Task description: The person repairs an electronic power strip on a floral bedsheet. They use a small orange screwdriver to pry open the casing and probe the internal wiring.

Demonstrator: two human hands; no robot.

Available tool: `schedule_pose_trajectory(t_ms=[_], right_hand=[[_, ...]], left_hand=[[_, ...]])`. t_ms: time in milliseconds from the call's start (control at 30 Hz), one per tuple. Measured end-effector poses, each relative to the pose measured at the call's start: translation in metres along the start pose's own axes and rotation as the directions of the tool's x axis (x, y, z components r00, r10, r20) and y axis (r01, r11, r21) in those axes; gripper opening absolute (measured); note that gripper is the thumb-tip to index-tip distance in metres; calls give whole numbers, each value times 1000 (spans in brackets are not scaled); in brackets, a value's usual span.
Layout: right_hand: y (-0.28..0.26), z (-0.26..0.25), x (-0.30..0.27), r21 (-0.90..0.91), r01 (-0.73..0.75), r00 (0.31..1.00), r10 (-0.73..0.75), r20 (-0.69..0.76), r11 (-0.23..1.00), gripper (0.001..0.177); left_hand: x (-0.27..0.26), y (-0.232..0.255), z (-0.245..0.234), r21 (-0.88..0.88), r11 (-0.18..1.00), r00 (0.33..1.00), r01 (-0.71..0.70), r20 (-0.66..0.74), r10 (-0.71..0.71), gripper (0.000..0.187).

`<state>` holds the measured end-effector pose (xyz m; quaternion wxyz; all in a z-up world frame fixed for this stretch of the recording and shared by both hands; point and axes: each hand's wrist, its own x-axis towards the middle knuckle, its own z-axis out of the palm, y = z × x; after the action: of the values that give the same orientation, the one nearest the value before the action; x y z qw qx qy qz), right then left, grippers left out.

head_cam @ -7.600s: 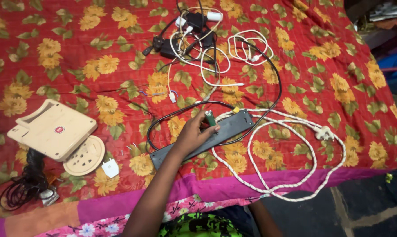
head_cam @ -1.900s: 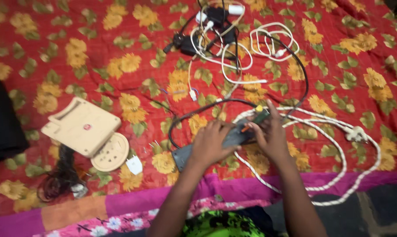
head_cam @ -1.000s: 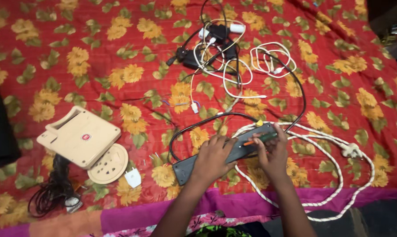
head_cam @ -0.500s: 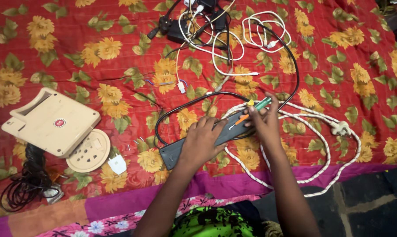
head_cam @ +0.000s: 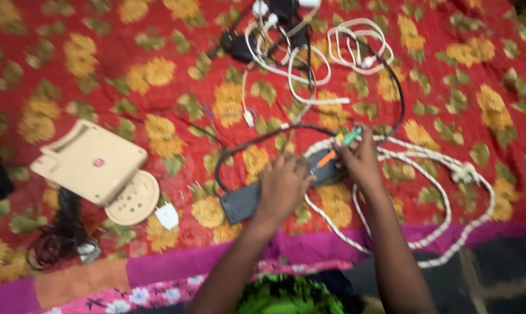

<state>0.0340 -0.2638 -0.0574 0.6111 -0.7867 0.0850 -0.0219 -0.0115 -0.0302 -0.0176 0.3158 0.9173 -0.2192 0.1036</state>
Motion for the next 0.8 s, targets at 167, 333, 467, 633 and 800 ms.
schedule_pose_trajectory(t_ms=[167, 333, 467, 633, 800], right_hand=[[9, 1, 4, 82, 56, 998, -54, -22, 995, 66], [-5, 7, -11, 285, 16, 982, 39, -185, 958, 68], [-6, 2, -35, 484, 195, 928, 0, -373, 853, 71], [-11, -3, 9, 397, 335, 865, -112, -489, 854, 60], [-60, 23, 116, 111, 470, 805, -374, -459, 875, 50]], left_hand=[[0, 4, 18, 15, 997, 990, -81, -111, 82, 19], [2, 7, 21, 114, 984, 985, -140, -86, 151, 25], [-10, -12, 38, -17, 995, 989, -96, -113, 93, 34], [40, -68, 111, -189, 942, 956, 278, 144, -254, 46], [177, -103, 108, -2, 944, 883, 330, 355, -307, 50]])
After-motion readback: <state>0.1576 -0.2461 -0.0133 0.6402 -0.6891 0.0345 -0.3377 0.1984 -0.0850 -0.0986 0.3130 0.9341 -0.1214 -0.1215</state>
